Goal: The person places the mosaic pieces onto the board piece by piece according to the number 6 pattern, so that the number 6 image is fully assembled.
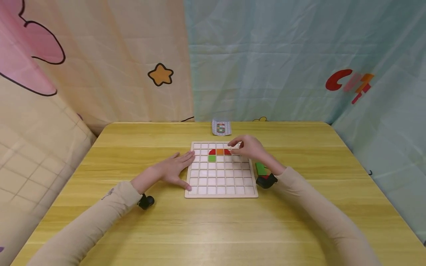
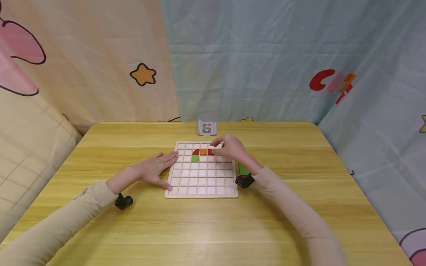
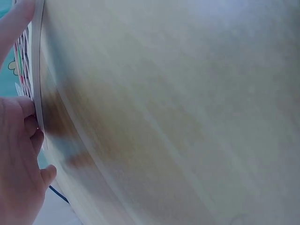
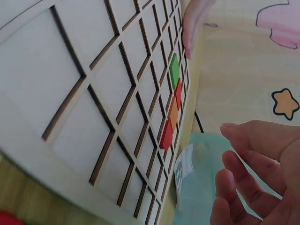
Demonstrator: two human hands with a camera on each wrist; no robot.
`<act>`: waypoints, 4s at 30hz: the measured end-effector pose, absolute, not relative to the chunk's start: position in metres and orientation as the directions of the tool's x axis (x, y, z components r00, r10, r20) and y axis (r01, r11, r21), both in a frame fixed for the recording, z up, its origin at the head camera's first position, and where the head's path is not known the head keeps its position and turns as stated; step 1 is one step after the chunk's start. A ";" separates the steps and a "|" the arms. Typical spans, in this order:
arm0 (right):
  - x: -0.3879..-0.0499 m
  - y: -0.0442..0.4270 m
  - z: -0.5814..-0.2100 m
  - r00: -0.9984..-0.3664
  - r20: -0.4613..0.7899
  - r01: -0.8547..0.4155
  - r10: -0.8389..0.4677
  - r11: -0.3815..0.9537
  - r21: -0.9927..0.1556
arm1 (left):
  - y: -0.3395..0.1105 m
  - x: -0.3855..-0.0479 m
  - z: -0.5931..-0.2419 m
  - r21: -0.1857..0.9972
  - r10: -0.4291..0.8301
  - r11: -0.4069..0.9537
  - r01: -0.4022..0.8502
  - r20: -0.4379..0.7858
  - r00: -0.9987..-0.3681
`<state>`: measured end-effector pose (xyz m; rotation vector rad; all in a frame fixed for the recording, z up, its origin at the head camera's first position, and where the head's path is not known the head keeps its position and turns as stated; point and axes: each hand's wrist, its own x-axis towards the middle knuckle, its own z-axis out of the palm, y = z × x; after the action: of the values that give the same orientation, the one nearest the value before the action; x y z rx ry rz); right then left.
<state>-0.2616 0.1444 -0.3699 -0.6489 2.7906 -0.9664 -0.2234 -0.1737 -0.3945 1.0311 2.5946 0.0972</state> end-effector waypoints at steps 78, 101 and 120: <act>-0.251 0.262 -0.399 -0.961 -0.122 -0.134 -0.249 0.803 -0.581 | -0.175 -0.224 -0.397 0.204 0.684 0.729 0.653 -0.267 -0.679; -0.257 0.254 -0.399 -0.957 -0.126 -0.146 -0.263 0.806 -0.573 | -0.174 -0.221 -0.397 0.198 0.678 0.733 0.650 -0.280 -0.679; -0.259 0.248 -0.393 -0.971 -0.087 -0.162 -0.224 0.878 -0.451 | -0.174 -0.224 -0.398 0.214 0.674 0.738 0.640 -0.288 -0.680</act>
<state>-0.2589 0.2477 -0.3926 -0.3011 2.9110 -0.6809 -0.2237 -0.1742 -0.3980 1.0165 2.5919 0.1352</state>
